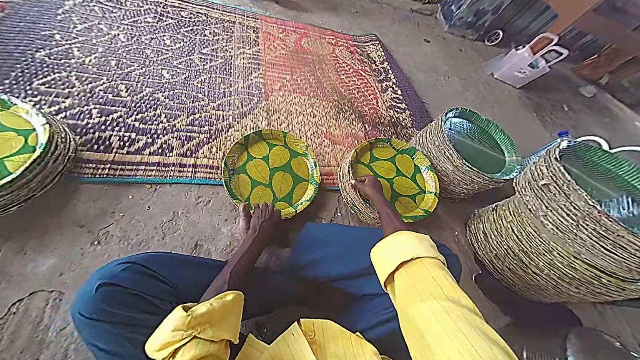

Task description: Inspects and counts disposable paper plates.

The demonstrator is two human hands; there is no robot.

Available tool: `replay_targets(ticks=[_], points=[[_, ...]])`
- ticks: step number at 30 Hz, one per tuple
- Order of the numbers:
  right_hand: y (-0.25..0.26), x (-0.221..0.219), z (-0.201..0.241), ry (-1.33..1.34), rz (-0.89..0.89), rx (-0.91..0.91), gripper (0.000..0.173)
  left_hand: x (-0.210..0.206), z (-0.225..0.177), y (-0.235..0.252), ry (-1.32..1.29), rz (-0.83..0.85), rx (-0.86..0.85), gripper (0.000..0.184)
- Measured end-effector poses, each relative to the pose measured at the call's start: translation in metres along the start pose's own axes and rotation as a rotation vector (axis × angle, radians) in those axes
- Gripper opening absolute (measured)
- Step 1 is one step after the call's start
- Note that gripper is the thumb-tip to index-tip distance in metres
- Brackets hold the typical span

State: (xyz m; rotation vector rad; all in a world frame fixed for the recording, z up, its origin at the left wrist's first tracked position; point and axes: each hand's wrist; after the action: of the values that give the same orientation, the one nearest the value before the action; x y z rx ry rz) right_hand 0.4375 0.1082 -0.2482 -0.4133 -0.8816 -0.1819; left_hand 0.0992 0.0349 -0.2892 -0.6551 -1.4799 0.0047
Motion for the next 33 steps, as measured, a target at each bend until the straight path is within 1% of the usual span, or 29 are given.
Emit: replay_targets(ticks=[3,5,6,7,8,9,10,11,12,13,14,15,16,17,18,19,20,21,22,24,25,26,27,28,30,33], points=[[-0.010,0.005,0.017,-0.210,0.013,-0.046,0.034,0.005,-0.002,-0.004,-0.004,0.015,0.006,0.032],[-0.021,0.010,0.037,-0.304,-0.055,-0.043,0.035,0.006,-0.001,-0.006,-0.006,0.011,-0.004,0.032],[-0.029,0.013,0.051,-0.302,-0.120,0.005,0.035,0.005,0.002,-0.005,-0.019,-0.032,-0.017,0.033],[-0.037,0.017,0.065,-0.285,-0.192,0.097,0.035,0.004,0.005,-0.004,-0.061,-0.136,-0.042,0.033],[-0.044,0.018,0.077,-0.254,-0.264,0.226,0.033,0.004,0.007,-0.003,-0.127,-0.294,-0.077,0.033],[-0.051,0.014,0.086,-0.228,-0.313,0.366,0.031,0.005,0.007,-0.003,-0.180,-0.495,-0.111,0.032],[-0.062,0.004,0.094,-0.210,-0.319,0.495,0.027,0.005,0.006,-0.003,-0.212,-0.723,-0.147,0.030],[-0.071,-0.012,0.101,-0.196,-0.279,0.614,0.023,0.009,0.005,-0.002,-0.225,-0.894,-0.177,0.029],[-0.080,-0.032,0.105,-0.192,-0.186,0.697,0.021,0.015,0.004,-0.001,-0.220,-1.015,-0.189,0.028],[-0.085,-0.055,0.107,-0.212,-0.063,0.772,0.021,0.019,0.003,0.000,-0.200,-1.085,-0.181,0.030],[-0.091,-0.079,0.107,-0.263,0.099,0.800,0.024,0.019,0.003,0.000,-0.174,-1.097,-0.163,0.032],[-0.094,-0.102,0.104,-0.308,0.278,0.809,0.025,0.017,0.003,-0.001,-0.147,-1.043,-0.141,0.035],[-0.092,-0.122,0.096,-0.344,0.431,0.838,0.025,0.014,0.003,-0.003,-0.128,-0.892,-0.112,0.037],[-0.088,-0.134,0.089,-0.354,0.554,0.862,0.025,0.014,0.006,-0.006,-0.108,-0.675,-0.075,0.040],[-0.084,-0.135,0.086,-0.335,0.636,0.882,0.026,0.014,0.008,-0.008,-0.085,-0.443,-0.032,0.041],[-0.080,-0.126,0.085,-0.288,0.657,0.882,0.028,0.014,0.009,-0.007,-0.071,-0.247,0.011,0.039],[-0.072,-0.110,0.085,-0.254,0.606,0.856,0.030,0.013,0.009,-0.005,-0.058,-0.105,0.048,0.036],[-0.063,-0.089,0.084,-0.235,0.493,0.784,0.033,0.014,0.009,-0.004,-0.052,-0.025,0.068,0.034],[-0.050,-0.070,0.079,-0.209,0.318,0.710,0.035,0.015,0.008,-0.005,-0.044,0.011,0.072,0.032],[-0.023,-0.035,0.059,-0.164,-0.017,0.494,0.041,0.018,0.006,-0.005,0.001,0.029,0.074,0.029],[-0.011,-0.021,0.046,-0.170,-0.108,0.359,0.047,0.020,0.006,-0.005,0.029,0.035,0.084,0.029],[-0.005,-0.009,0.035,-0.180,-0.129,0.220,0.053,0.020,0.006,-0.004,0.046,0.039,0.101,0.030],[-0.005,-0.002,0.028,-0.210,-0.099,0.101,0.057,0.020,0.006,-0.004,0.049,0.042,0.124,0.032],[-0.010,0.002,0.026,-0.236,-0.037,0.018,0.058,0.021,0.005,-0.006,0.043,0.043,0.142,0.032],[-0.013,0.000,0.026,-0.278,0.078,-0.043,0.055,0.023,0.005,-0.008,0.022,0.050,0.158,0.031],[-0.013,-0.007,0.026,-0.286,0.096,-0.022,0.042,0.022,0.006,-0.007,0.011,0.065,0.153,0.033]])
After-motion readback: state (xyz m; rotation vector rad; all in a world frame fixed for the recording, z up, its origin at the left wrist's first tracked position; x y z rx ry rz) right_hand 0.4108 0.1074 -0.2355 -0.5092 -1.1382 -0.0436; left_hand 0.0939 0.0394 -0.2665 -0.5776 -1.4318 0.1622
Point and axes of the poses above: each hand's wrist, its own y-axis towards the middle knuckle, its own x-axis out of the back of the hand, z = x × y, and after that the axes turned 11 degrees about y, right-handed
